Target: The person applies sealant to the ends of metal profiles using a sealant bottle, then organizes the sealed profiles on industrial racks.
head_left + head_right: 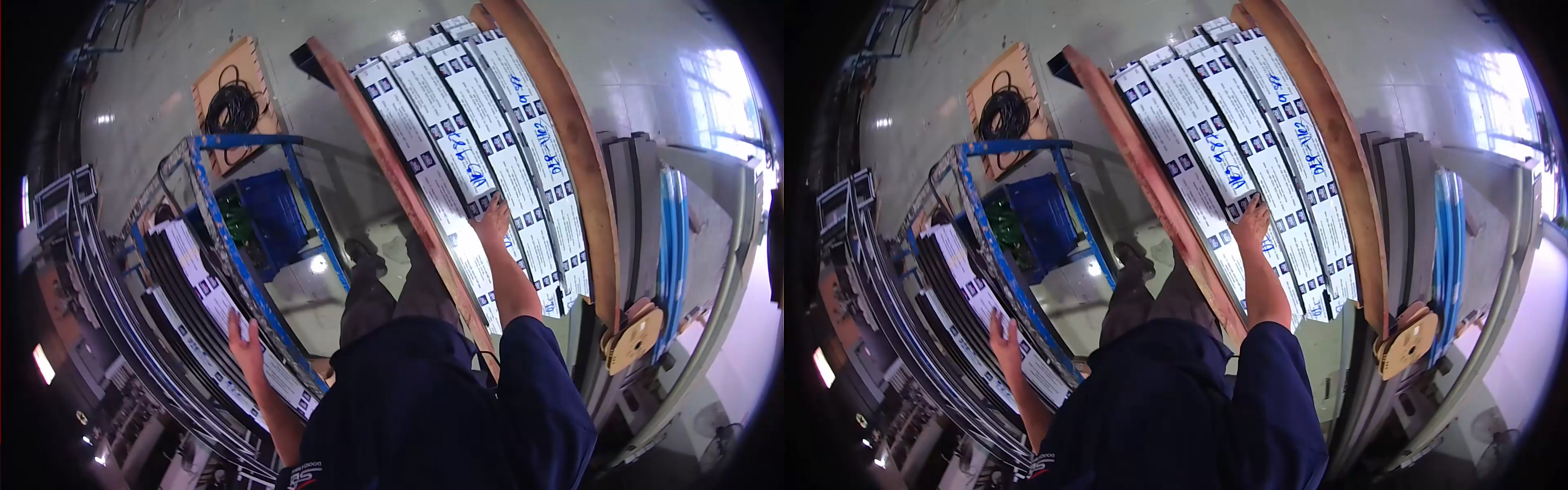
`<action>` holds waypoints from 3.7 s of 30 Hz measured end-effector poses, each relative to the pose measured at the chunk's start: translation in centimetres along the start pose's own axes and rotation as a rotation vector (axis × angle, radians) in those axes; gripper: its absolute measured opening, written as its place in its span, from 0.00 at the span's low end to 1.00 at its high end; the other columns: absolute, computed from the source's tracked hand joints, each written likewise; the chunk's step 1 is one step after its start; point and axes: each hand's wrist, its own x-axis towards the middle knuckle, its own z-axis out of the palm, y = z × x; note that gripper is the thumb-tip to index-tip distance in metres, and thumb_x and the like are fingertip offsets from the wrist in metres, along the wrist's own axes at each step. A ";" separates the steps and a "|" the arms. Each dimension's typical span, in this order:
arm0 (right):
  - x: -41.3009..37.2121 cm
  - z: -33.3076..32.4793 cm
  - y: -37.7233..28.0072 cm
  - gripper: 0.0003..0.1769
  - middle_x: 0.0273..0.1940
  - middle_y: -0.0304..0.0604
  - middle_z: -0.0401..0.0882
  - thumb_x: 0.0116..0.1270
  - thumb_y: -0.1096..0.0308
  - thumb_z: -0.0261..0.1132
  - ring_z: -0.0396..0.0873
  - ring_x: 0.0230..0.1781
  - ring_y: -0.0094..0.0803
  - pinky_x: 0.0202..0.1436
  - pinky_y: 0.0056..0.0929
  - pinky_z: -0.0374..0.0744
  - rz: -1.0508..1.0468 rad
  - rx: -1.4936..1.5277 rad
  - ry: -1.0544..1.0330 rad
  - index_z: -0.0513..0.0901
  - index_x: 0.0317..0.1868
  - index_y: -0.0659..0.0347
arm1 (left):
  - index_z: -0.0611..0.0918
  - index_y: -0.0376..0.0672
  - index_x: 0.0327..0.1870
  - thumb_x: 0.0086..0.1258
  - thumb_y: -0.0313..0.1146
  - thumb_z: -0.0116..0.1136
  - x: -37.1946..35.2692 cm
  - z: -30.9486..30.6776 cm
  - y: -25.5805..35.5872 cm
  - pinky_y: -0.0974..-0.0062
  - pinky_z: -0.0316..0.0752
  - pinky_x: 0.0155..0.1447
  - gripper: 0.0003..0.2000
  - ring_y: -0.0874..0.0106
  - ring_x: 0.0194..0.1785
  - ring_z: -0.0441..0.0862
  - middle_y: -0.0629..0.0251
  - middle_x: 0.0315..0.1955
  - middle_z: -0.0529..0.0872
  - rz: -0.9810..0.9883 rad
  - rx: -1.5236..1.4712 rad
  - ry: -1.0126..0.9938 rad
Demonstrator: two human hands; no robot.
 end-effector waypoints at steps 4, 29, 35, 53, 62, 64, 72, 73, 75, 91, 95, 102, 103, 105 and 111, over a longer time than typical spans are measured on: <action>2.4 2.5 1.5 0.63 0.62 0.56 0.72 0.44 0.54 0.82 0.77 0.57 0.52 0.58 0.46 0.80 -0.196 -0.118 0.259 0.59 0.77 0.68 | 0.68 0.33 0.76 0.74 0.26 0.62 -1.1 1.2 0.8 0.67 0.74 0.67 0.30 0.63 0.62 0.81 0.49 0.65 0.79 -0.035 -0.063 -0.237; -0.4 -12.9 4.2 0.69 0.60 0.65 0.77 0.36 0.52 0.81 0.77 0.62 0.57 0.65 0.45 0.79 -0.187 0.242 -0.324 0.57 0.79 0.67 | 0.60 0.34 0.79 0.77 0.24 0.58 -1.0 21.7 20.8 0.67 0.75 0.69 0.31 0.62 0.69 0.78 0.47 0.69 0.75 0.040 -0.734 -0.858; -5.6 -21.8 4.1 0.58 0.55 0.64 0.83 0.43 0.57 0.79 0.84 0.56 0.50 0.63 0.37 0.80 -0.141 0.543 -0.466 0.65 0.75 0.70 | 0.66 0.32 0.75 0.69 0.37 0.72 -5.5 33.0 31.1 0.69 0.73 0.68 0.37 0.65 0.66 0.77 0.53 0.67 0.77 -0.411 -0.848 -1.100; -13.2 -39.9 -10.4 0.46 0.53 0.54 0.86 0.51 0.66 0.82 0.84 0.52 0.34 0.61 0.32 0.80 -0.790 0.839 0.000 0.72 0.66 0.81 | 0.73 0.32 0.67 0.68 0.33 0.57 7.4 9.1 43.0 0.62 0.82 0.62 0.26 0.62 0.58 0.85 0.53 0.56 0.84 0.167 -1.686 -0.660; -31.1 -46.7 -35.7 0.43 0.58 0.50 0.81 0.54 0.69 0.83 0.81 0.55 0.34 0.63 0.33 0.78 -1.267 1.323 0.423 0.72 0.67 0.72 | 0.62 0.32 0.72 0.62 0.44 0.73 -5.6 -22.1 46.7 0.65 0.74 0.67 0.43 0.52 0.64 0.74 0.37 0.62 0.71 0.845 -0.501 0.828; -35.5 -45.9 -39.8 0.43 0.61 0.49 0.79 0.55 0.70 0.82 0.80 0.57 0.35 0.66 0.34 0.76 -1.532 1.538 0.310 0.70 0.68 0.73 | 0.64 0.32 0.71 0.61 0.44 0.73 -7.5 -25.7 42.5 0.65 0.75 0.66 0.42 0.53 0.62 0.76 0.39 0.60 0.73 0.927 -0.357 0.901; -58.4 -47.3 -50.7 0.39 0.52 0.43 0.83 0.70 0.37 0.63 0.79 0.54 0.32 0.61 0.39 0.76 -1.875 1.306 -0.310 0.77 0.62 0.67 | 0.69 0.34 0.66 0.59 0.42 0.72 -12.5 -42.3 20.5 0.66 0.78 0.60 0.36 0.59 0.54 0.81 0.47 0.51 0.80 0.775 0.002 0.522; -59.9 -46.9 -54.2 0.41 0.51 0.43 0.83 0.70 0.32 0.61 0.78 0.56 0.33 0.61 0.44 0.77 -1.803 1.482 -0.679 0.78 0.61 0.65 | 0.70 0.34 0.65 0.59 0.42 0.72 -12.6 -44.1 18.2 0.66 0.78 0.59 0.36 0.59 0.53 0.81 0.48 0.50 0.80 0.750 0.009 0.426; -62.7 -45.5 -60.4 0.46 0.53 0.44 0.81 0.69 0.28 0.58 0.78 0.57 0.36 0.60 0.49 0.78 -1.756 1.429 -1.238 0.75 0.65 0.65 | 0.72 0.34 0.64 0.59 0.42 0.72 -12.2 -47.4 13.3 0.66 0.79 0.57 0.34 0.61 0.51 0.83 0.50 0.48 0.82 0.690 -0.033 0.257; -75.2 -3.7 -64.0 0.30 0.68 0.40 0.72 0.81 0.47 0.51 0.71 0.70 0.33 0.70 0.43 0.76 -0.813 1.155 -1.987 0.65 0.75 0.54 | 0.68 0.39 0.71 0.48 0.31 0.76 -12.1 -38.4 -20.3 0.55 0.81 0.44 0.44 0.49 0.47 0.85 0.51 0.47 0.83 -0.102 0.404 0.591; -73.5 2.3 -64.9 0.43 0.73 0.44 0.66 0.77 0.34 0.53 0.65 0.75 0.37 0.73 0.50 0.73 -0.832 0.845 -2.007 0.58 0.78 0.58 | 0.70 0.41 0.69 0.48 0.31 0.76 -11.0 -36.7 -26.8 0.54 0.80 0.42 0.42 0.48 0.43 0.85 0.52 0.46 0.85 -0.106 0.296 0.503; -61.6 -2.8 -63.4 0.33 0.68 0.59 0.75 0.86 0.51 0.45 0.81 0.64 0.46 0.67 0.42 0.81 -0.995 0.439 -1.686 0.63 0.76 0.72 | 0.72 0.43 0.71 0.45 0.30 0.74 -9.1 -31.2 -36.3 0.54 0.80 0.48 0.43 0.48 0.48 0.85 0.51 0.48 0.86 -0.094 0.185 0.347; -59.4 -4.6 -62.9 0.33 0.67 0.58 0.77 0.85 0.51 0.48 0.81 0.63 0.44 0.65 0.39 0.82 -0.945 0.454 -1.625 0.65 0.75 0.71 | 0.71 0.44 0.71 0.46 0.31 0.75 -8.7 -30.4 -37.5 0.54 0.80 0.47 0.44 0.49 0.47 0.86 0.51 0.48 0.86 -0.085 0.193 0.337; -53.9 -7.5 -60.6 0.35 0.66 0.59 0.77 0.84 0.48 0.47 0.81 0.63 0.48 0.67 0.43 0.80 -1.084 0.521 -1.450 0.65 0.75 0.71 | 0.70 0.45 0.71 0.46 0.32 0.76 -8.5 -28.9 -39.9 0.54 0.81 0.47 0.44 0.49 0.46 0.86 0.52 0.48 0.86 -0.102 0.212 0.319; -34.9 -10.5 -48.8 0.43 0.74 0.56 0.68 0.77 0.38 0.57 0.71 0.72 0.49 0.74 0.47 0.69 -0.712 0.625 -0.982 0.65 0.76 0.66 | 0.71 0.45 0.71 0.49 0.33 0.76 -9.0 -27.3 -43.9 0.54 0.82 0.47 0.42 0.50 0.47 0.87 0.52 0.49 0.86 -0.193 0.204 0.271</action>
